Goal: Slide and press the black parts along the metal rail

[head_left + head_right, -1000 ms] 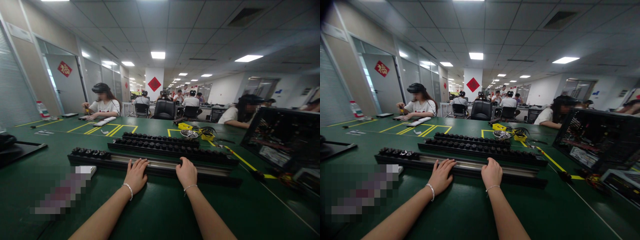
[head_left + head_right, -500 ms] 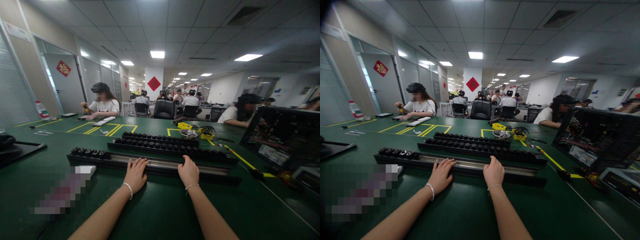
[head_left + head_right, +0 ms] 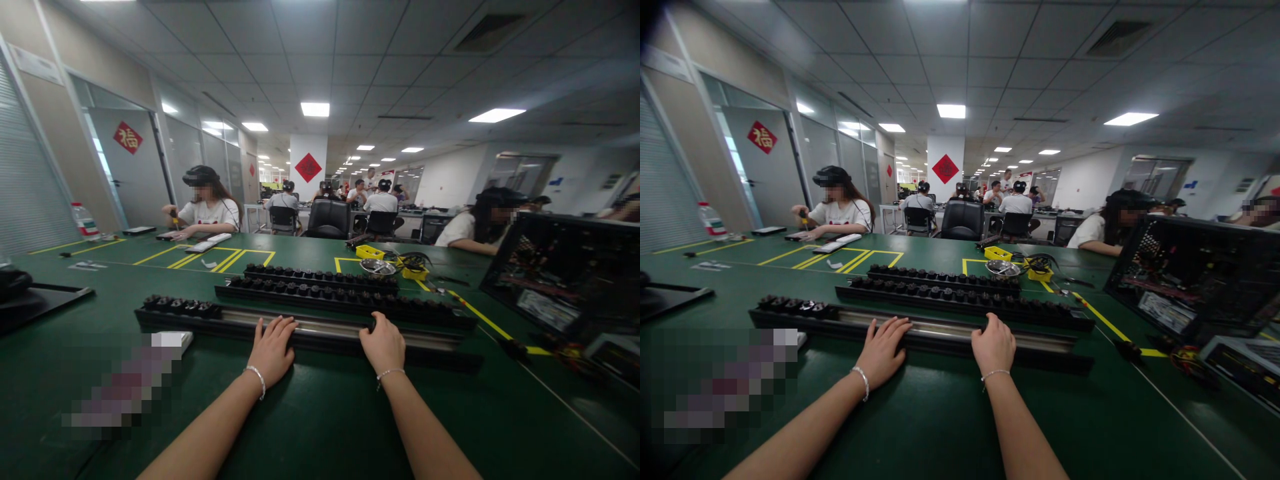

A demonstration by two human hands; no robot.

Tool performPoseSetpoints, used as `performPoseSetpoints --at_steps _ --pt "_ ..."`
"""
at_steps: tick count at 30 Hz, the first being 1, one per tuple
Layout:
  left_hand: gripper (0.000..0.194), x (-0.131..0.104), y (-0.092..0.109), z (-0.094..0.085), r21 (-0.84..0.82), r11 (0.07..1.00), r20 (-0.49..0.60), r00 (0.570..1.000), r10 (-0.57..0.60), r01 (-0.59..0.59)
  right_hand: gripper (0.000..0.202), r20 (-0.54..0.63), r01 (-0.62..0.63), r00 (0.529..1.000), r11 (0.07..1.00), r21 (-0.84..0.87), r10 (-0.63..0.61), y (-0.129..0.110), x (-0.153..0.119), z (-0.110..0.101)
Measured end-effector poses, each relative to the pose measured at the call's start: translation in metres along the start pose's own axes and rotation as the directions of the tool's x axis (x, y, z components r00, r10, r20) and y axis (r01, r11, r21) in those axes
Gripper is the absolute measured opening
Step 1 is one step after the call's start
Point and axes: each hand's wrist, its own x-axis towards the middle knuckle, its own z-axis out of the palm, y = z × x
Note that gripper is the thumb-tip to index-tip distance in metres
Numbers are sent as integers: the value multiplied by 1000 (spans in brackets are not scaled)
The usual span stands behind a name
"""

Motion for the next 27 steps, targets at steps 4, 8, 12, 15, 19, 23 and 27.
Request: performPoseSetpoints --at_steps 4,8,12,15,19,23,27 --pt "52 0 0 0 21 1000 -5 1000 5 -5 47 20 10 1000 1000 -29 -9 6 2 -4" --pt "52 0 0 1 24 1000 -8 1000 1 -1 46 16 31 999 999 -44 -30 12 4 -5" --pt "52 0 0 1 14 1000 1 1000 4 -4 45 -3 24 1000 999 -44 -25 15 4 -4" --pt "52 0 0 1 3 1000 -3 1000 1 -1 45 -8 25 1000 999 -41 -25 16 4 -4" --pt "52 0 0 1 16 1000 -5 1000 -3 3 44 -12 17 1000 999 -45 -18 19 4 -7" --pt "52 0 0 1 20 1000 -9 1000 2 -2 44 -27 -1 1000 998 -62 -1 24 5 -9" --pt "53 0 0 3 24 1000 -10 1000 3 -2 44 -26 -6 1000 998 -60 4 27 6 -10"
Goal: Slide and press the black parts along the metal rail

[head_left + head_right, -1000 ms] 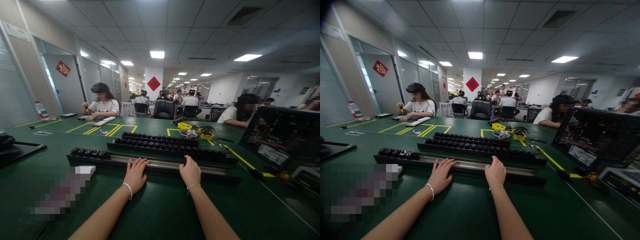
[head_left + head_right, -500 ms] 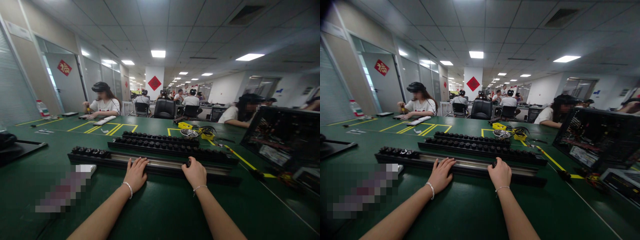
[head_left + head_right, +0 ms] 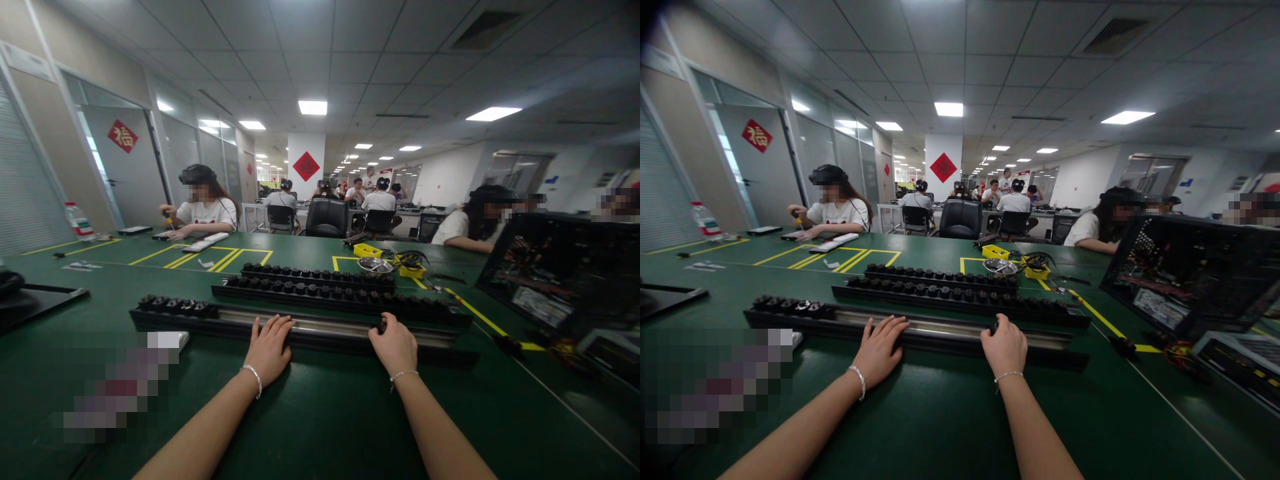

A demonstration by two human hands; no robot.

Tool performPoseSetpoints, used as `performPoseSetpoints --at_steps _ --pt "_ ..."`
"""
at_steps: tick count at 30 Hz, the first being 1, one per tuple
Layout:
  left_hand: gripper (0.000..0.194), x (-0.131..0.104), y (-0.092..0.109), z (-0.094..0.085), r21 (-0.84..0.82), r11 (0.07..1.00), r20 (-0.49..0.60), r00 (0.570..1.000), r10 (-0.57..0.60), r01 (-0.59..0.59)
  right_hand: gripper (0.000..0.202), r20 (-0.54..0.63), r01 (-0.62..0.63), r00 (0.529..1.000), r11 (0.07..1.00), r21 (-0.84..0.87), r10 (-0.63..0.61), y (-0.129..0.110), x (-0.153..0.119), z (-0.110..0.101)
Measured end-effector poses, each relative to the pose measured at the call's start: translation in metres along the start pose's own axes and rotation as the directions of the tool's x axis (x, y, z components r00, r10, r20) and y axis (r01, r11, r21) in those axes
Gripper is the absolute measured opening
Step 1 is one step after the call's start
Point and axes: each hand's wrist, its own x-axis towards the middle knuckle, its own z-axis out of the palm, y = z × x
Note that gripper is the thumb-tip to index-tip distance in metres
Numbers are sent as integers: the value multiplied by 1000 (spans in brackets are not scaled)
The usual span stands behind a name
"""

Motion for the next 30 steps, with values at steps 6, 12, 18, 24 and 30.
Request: performPoseSetpoints --at_steps 6,12,18,24,30 --pt "53 0 0 0 9 1000 -2 1000 0 0 44 -5 -7 1000 1000 2 7 4 0 -1" --pt "52 0 1 -2 -2 1000 0 1000 -1 1 44 -25 -16 1000 1000 -12 16 8 2 -1" --pt "53 0 0 0 -2 1000 2 1000 1 -1 44 -37 -30 999 1000 3 30 11 3 -2" --pt "53 0 0 0 -5 1000 -1 1000 1 -1 43 -56 -46 997 999 4 46 18 5 -1" --pt "52 0 1 -1 -26 1000 5 1000 -4 4 43 -69 -51 996 999 4 51 23 6 -1"
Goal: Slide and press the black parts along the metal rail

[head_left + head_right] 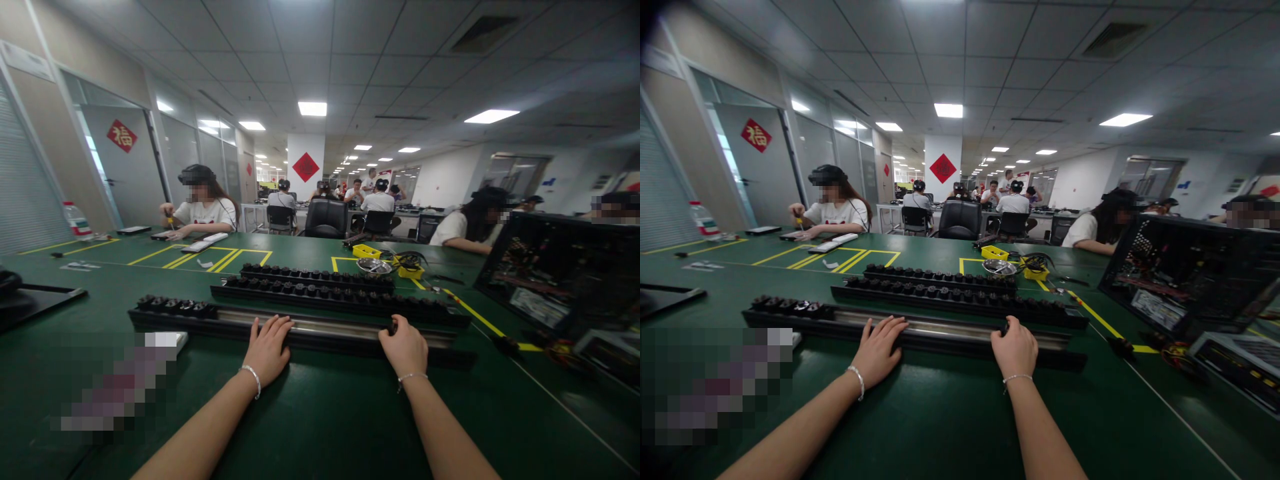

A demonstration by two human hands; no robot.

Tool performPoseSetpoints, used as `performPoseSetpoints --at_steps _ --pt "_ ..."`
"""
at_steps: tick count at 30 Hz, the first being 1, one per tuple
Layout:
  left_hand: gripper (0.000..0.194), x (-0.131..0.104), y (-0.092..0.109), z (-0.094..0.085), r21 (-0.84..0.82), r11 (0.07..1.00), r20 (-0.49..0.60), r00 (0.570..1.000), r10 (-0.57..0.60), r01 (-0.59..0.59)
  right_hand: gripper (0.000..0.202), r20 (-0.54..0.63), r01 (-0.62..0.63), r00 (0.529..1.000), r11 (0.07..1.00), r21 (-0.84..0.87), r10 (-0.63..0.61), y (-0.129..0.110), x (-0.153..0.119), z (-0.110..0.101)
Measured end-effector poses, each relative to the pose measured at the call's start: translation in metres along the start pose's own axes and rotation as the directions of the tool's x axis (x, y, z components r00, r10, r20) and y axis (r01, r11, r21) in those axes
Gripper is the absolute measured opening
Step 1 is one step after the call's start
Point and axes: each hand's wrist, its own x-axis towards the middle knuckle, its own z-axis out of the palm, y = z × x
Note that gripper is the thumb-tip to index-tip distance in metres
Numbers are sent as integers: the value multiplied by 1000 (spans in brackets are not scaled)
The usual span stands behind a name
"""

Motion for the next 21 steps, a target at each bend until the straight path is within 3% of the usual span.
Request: performPoseSetpoints --at_steps 21 --pt "52 0 -1 1 11 1000 -1 1000 -3 3 42 -38 -23 999 1000 -6 23 11 4 -2"
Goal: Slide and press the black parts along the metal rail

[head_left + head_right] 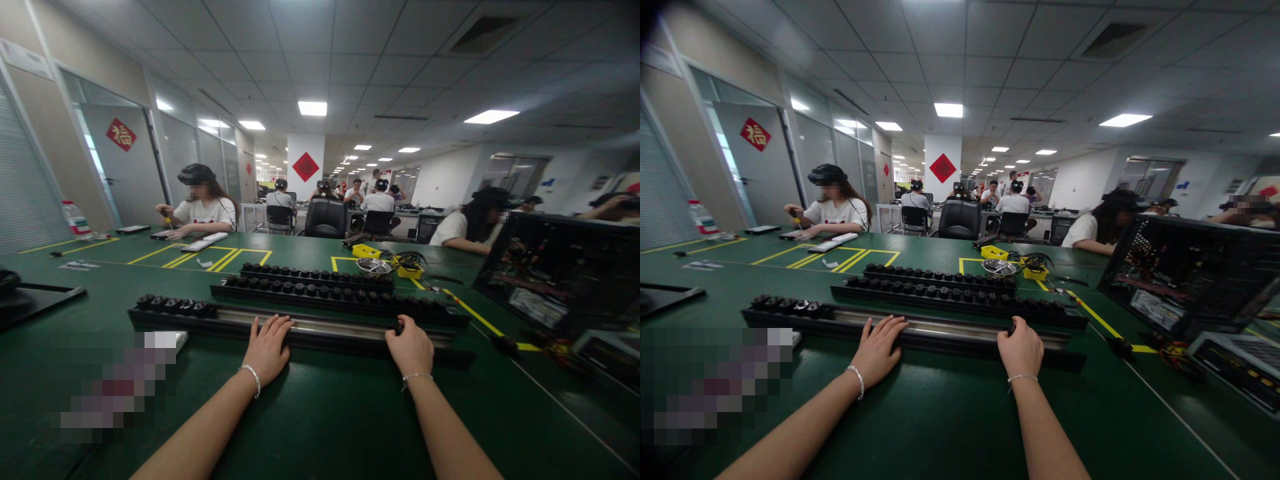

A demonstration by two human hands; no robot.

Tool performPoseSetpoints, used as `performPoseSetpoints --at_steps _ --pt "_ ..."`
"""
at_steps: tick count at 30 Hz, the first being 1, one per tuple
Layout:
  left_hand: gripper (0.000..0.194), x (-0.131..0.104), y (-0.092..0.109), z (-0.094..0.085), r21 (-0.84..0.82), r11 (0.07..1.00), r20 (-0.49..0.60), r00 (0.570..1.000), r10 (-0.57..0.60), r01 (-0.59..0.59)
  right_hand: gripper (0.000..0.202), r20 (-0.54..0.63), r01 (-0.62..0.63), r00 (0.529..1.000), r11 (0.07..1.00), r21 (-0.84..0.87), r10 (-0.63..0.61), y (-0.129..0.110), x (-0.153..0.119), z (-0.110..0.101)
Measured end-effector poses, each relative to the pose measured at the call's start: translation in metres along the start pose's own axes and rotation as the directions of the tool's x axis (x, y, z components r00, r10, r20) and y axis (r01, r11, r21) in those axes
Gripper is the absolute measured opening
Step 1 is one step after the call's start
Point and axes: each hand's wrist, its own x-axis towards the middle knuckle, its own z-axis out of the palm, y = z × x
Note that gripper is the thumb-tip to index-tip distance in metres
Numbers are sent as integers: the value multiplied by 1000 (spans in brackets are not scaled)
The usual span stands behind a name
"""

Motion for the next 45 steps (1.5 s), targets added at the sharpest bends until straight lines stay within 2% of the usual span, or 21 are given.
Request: performPoseSetpoints --at_steps 28,45 --pt "52 0 0 -2 -26 1000 12 1000 -5 5 46 -58 -71 996 997 -43 69 13 4 -2" --pt "52 0 1 -3 10 1000 10 1000 4 -4 46 -41 -114 993 993 -7 114 23 7 -5"
